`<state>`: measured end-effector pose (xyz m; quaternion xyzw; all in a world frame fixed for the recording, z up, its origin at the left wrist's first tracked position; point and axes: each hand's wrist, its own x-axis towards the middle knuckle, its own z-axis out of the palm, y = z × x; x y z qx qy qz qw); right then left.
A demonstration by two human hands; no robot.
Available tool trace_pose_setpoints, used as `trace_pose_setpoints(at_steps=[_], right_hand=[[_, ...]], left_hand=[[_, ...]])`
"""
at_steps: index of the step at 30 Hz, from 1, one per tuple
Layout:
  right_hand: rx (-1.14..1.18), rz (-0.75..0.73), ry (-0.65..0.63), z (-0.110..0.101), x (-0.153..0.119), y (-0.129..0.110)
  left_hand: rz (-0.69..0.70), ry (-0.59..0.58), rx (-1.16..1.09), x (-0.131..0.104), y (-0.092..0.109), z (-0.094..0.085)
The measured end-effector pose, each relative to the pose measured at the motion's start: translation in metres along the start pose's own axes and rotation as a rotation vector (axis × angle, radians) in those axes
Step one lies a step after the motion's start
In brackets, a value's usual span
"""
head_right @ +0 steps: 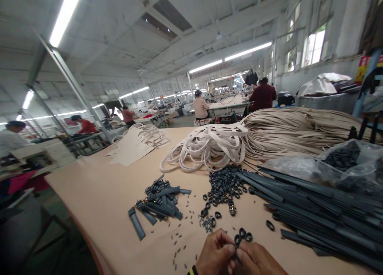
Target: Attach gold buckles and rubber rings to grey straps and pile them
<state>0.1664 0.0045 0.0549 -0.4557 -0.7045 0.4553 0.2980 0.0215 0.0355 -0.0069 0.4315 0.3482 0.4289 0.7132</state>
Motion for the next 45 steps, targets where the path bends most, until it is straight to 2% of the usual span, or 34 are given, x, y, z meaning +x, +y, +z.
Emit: trace_pose_setpoints(at_steps=[4, 8, 12, 15, 19, 23, 25, 27, 29, 32, 34, 36, 39, 45], right_hand=[[0.006, 0.025, 0.107, 0.015, 0.008, 0.017], [-0.014, 0.074, 0.213, 0.018, 0.008, 0.013], [-0.071, 0.090, 0.171, 0.014, 0.003, 0.003], [-0.109, 0.036, 0.172, 0.013, 0.002, 0.001], [-0.130, -0.010, 0.187, 0.013, 0.004, -0.001], [0.098, 0.001, 0.061, 0.010, 0.007, -0.001], [0.220, 0.001, 0.007, 0.007, 0.006, -0.002], [0.273, -0.007, 0.011, 0.003, 0.006, -0.001], [0.275, 0.001, 0.093, -0.002, 0.007, 0.002], [0.322, 0.079, 0.265, -0.009, 0.009, 0.007], [0.390, 0.139, 0.349, -0.014, 0.010, 0.010], [0.432, 0.164, 0.408, -0.017, 0.011, 0.010], [0.437, 0.158, 0.447, -0.019, 0.011, 0.010], [0.438, 0.128, 0.443, -0.014, 0.014, 0.016]], left_hand=[[0.029, 0.068, -0.011, -0.001, 0.006, 0.005], [0.011, 0.124, 0.021, -0.010, 0.017, 0.017], [-0.028, 0.075, 0.186, -0.020, 0.022, 0.027], [-0.047, 0.092, 0.208, -0.024, 0.025, 0.026], [-0.055, 0.112, -0.020, -0.026, 0.032, 0.024], [-0.110, 0.173, -0.337, -0.027, 0.038, 0.026], [-0.112, 0.174, -0.363, -0.026, 0.039, 0.025], [-0.094, 0.138, -0.223, -0.021, 0.041, 0.020], [-0.022, 0.119, 0.097, -0.012, 0.046, 0.013], [0.260, 0.118, 0.748, 0.011, 0.057, 0.006], [0.467, 0.074, 1.111, 0.029, 0.062, 0.006], [0.541, 0.006, 1.385, 0.047, 0.063, 0.009], [0.491, -0.036, 1.597, 0.067, 0.058, 0.015], [0.442, -0.063, 1.602, 0.077, 0.056, 0.011]])
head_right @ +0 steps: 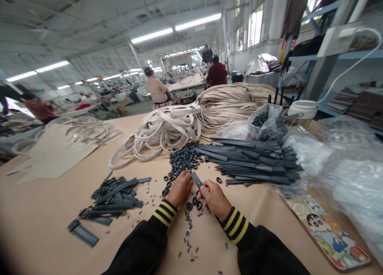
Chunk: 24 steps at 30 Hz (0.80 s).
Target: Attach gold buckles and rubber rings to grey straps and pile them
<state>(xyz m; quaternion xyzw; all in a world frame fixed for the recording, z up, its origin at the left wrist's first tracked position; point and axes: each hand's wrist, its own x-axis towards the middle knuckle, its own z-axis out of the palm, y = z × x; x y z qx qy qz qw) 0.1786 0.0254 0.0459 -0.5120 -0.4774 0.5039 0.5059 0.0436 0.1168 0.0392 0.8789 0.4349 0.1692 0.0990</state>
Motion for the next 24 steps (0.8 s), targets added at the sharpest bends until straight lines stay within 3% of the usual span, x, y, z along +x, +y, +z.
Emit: trace_pose_setpoints(at_steps=[7, 14, 18, 21, 24], right_hand=[[-0.070, 0.016, -0.013, 0.001, 0.003, 0.012], [-0.088, 0.015, -0.020, 0.000, 0.004, 0.010], [-0.174, -0.005, 0.002, -0.001, 0.000, 0.000], [-0.167, -0.031, -0.035, 0.000, -0.002, -0.005], [-0.129, -0.048, -0.064, 0.001, -0.003, -0.005]], left_hand=[[-0.037, -0.032, -0.052, 0.001, -0.006, -0.003], [-0.093, 0.109, -0.102, -0.013, -0.002, -0.015], [-0.131, 0.137, -0.496, -0.034, 0.013, -0.028], [-0.201, 0.068, -0.845, -0.049, 0.028, -0.031], [-0.233, 0.018, -0.927, -0.060, 0.040, -0.031]])
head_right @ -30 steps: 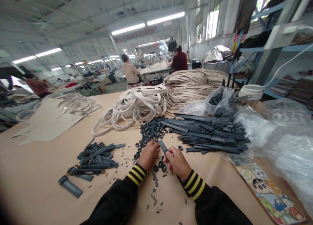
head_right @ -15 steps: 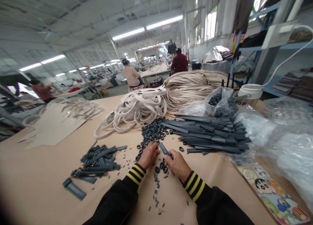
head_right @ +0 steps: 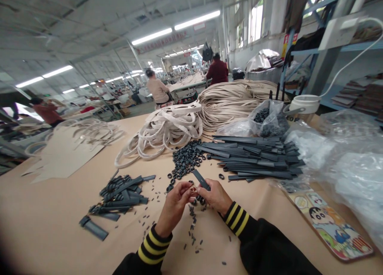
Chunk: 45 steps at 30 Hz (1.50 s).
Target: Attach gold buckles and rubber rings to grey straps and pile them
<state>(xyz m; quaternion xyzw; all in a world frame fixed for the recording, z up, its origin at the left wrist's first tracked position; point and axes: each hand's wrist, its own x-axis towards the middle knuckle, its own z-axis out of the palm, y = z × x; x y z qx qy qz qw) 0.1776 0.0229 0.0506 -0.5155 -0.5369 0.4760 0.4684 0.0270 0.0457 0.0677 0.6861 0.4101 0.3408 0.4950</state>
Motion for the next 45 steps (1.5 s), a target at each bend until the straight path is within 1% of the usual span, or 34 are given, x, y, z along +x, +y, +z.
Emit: trace_pose_setpoints(at_steps=[2, 6, 8, 10, 13, 17, 21, 24, 26, 29, 33, 35, 36, 39, 42, 45], right_hand=[[0.031, -0.007, -0.006, 0.001, 0.000, 0.001], [0.140, -0.010, -0.019, 0.002, -0.001, 0.000], [0.196, -0.003, -0.026, 0.001, -0.001, -0.002], [0.218, -0.005, -0.033, 0.001, -0.002, -0.003], [0.211, -0.012, -0.068, 0.002, -0.003, -0.003], [0.232, -0.004, -0.184, 0.003, -0.006, -0.004], [0.307, 0.019, -0.252, 0.004, -0.008, -0.006], [0.398, 0.035, -0.313, 0.005, -0.008, -0.006], [0.462, 0.066, -0.344, 0.005, -0.008, -0.005], [0.463, 0.100, -0.336, 0.005, -0.007, -0.002], [0.269, 0.050, -0.232, 0.006, -0.006, 0.003], [0.172, -0.009, -0.211, 0.007, -0.006, 0.004], [0.138, -0.039, -0.209, 0.008, -0.007, 0.004], [0.072, -0.085, -0.207, 0.010, -0.007, 0.004], [-0.004, -0.075, -0.167, 0.009, -0.006, 0.004], [0.018, 0.015, -0.152, 0.009, -0.006, 0.006]], left_hand=[[0.045, 0.034, 0.122, -0.005, 0.001, 0.003], [0.283, 0.135, 0.456, -0.011, 0.004, 0.003], [0.374, 0.161, 0.505, -0.013, 0.006, 0.003], [0.385, 0.193, 0.484, -0.014, 0.009, 0.002], [0.267, 0.241, 0.344, -0.015, 0.012, 0.003], [0.084, 0.181, 0.074, -0.016, 0.015, 0.007], [0.017, 0.142, -0.170, -0.017, 0.013, 0.012], [-0.004, 0.081, -0.349, -0.017, 0.011, 0.011], [-0.010, 0.052, -0.420, -0.017, 0.009, 0.008], [-0.069, 0.027, -0.522, -0.019, 0.007, 0.004], [-0.284, -0.007, -0.723, -0.024, 0.005, 0.000], [-0.361, -0.026, -0.755, -0.025, 0.003, -0.001], [-0.378, -0.024, -0.754, -0.026, 0.001, -0.001], [-0.376, 0.017, -0.712, -0.025, -0.003, -0.003], [-0.349, 0.068, -0.649, -0.023, -0.002, -0.007], [-0.310, 0.088, -0.542, -0.024, 0.006, -0.013]])
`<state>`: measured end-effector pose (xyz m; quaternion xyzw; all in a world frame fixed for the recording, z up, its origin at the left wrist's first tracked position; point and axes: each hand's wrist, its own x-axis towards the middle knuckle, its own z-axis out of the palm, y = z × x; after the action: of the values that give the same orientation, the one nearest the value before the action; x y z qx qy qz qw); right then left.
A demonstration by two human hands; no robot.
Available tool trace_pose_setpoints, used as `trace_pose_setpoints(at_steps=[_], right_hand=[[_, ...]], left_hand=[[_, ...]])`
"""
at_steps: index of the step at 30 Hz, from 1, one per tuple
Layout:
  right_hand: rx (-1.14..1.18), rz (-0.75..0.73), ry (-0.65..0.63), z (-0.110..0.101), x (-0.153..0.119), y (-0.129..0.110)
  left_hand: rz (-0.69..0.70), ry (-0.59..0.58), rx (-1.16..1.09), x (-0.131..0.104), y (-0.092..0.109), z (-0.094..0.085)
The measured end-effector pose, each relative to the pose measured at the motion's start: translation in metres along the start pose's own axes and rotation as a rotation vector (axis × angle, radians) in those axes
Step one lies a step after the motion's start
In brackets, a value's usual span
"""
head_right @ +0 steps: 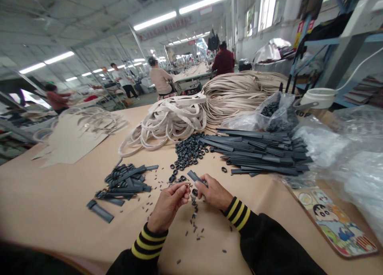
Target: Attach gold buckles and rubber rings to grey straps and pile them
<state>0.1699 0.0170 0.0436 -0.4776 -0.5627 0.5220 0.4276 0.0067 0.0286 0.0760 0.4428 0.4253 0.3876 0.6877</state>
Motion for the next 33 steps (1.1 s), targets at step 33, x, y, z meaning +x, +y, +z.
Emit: trace_pose_setpoints(at_steps=[33], right_hand=[[0.053, -0.187, -0.057, 0.011, -0.007, -0.007]], left_hand=[[0.040, -0.037, -0.092, -0.005, -0.015, 0.011]])
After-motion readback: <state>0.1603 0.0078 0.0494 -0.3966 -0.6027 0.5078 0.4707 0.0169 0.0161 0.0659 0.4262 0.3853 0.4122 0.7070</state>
